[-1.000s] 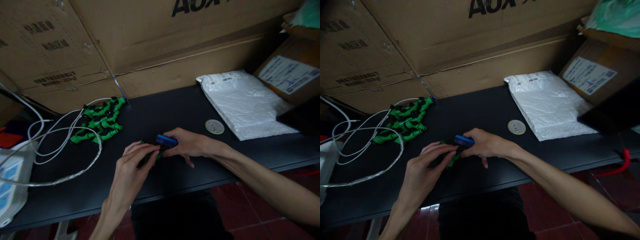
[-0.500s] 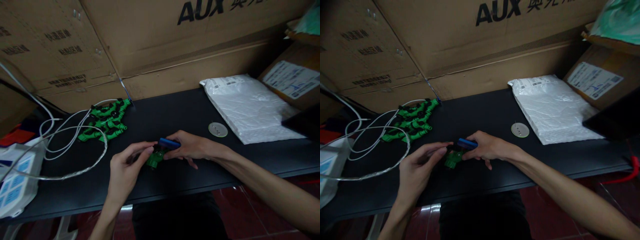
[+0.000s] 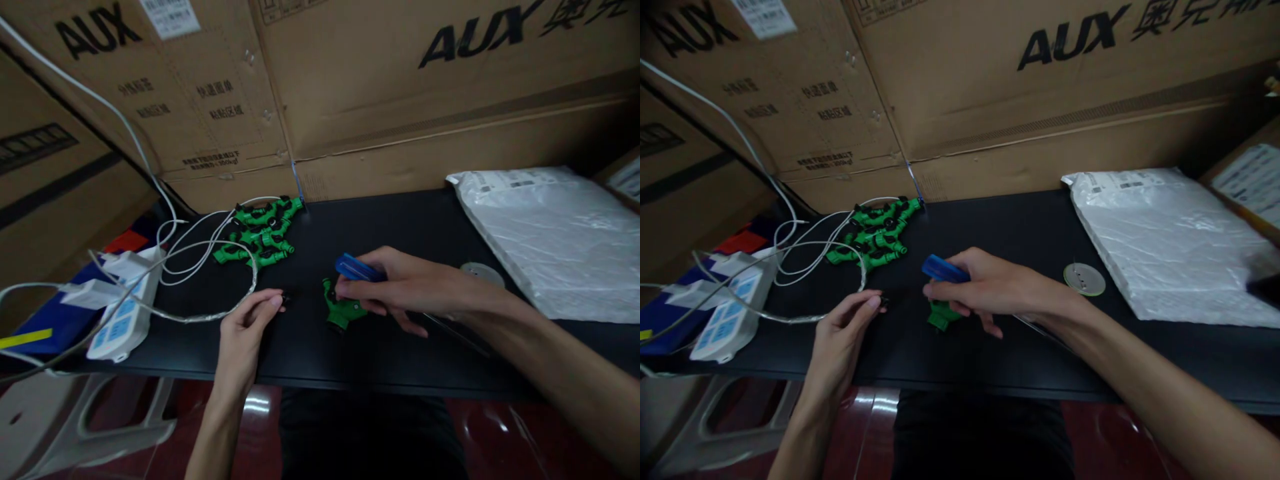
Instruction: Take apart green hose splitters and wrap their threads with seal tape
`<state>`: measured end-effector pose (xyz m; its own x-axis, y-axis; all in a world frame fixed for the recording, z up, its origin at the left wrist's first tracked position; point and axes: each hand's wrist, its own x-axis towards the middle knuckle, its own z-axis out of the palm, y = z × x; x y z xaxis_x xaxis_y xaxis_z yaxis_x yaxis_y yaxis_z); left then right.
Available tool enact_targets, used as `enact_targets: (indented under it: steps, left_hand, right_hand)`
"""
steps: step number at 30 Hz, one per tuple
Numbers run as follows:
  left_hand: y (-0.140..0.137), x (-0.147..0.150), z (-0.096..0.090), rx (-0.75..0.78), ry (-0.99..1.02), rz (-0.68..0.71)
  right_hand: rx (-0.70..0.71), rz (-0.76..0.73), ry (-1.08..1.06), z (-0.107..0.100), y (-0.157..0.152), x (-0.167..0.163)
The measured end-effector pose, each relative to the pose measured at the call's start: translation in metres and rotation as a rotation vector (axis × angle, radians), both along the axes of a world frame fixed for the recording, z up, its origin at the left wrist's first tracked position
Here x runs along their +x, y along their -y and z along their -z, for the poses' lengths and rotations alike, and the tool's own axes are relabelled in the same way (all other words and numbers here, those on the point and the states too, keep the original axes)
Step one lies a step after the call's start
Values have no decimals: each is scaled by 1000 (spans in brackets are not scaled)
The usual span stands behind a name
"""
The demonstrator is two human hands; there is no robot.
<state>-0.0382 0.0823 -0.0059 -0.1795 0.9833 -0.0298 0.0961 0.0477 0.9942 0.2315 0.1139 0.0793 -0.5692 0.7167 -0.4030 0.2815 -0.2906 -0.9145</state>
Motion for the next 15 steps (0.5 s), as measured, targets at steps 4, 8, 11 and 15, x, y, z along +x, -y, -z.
enact_targets:
  steps: [4, 8, 11, 15]
  left_hand:
    - [-2, 12, -4, -15, 150, 12]
    - [-1, 13, 1, 8, 155, 25]
    - [-1, 12, 3, 29, 56, 53]
    - [0, 16, -2, 72, -115, 118]
  right_hand:
    - [205, -129, 114, -15, -16, -40]
    - [301, -232, 222, -5, -30, -61]
    - [354, -242, 274, 5, -34, -66]
    - [335, -265, 245, 10, -37, -66]
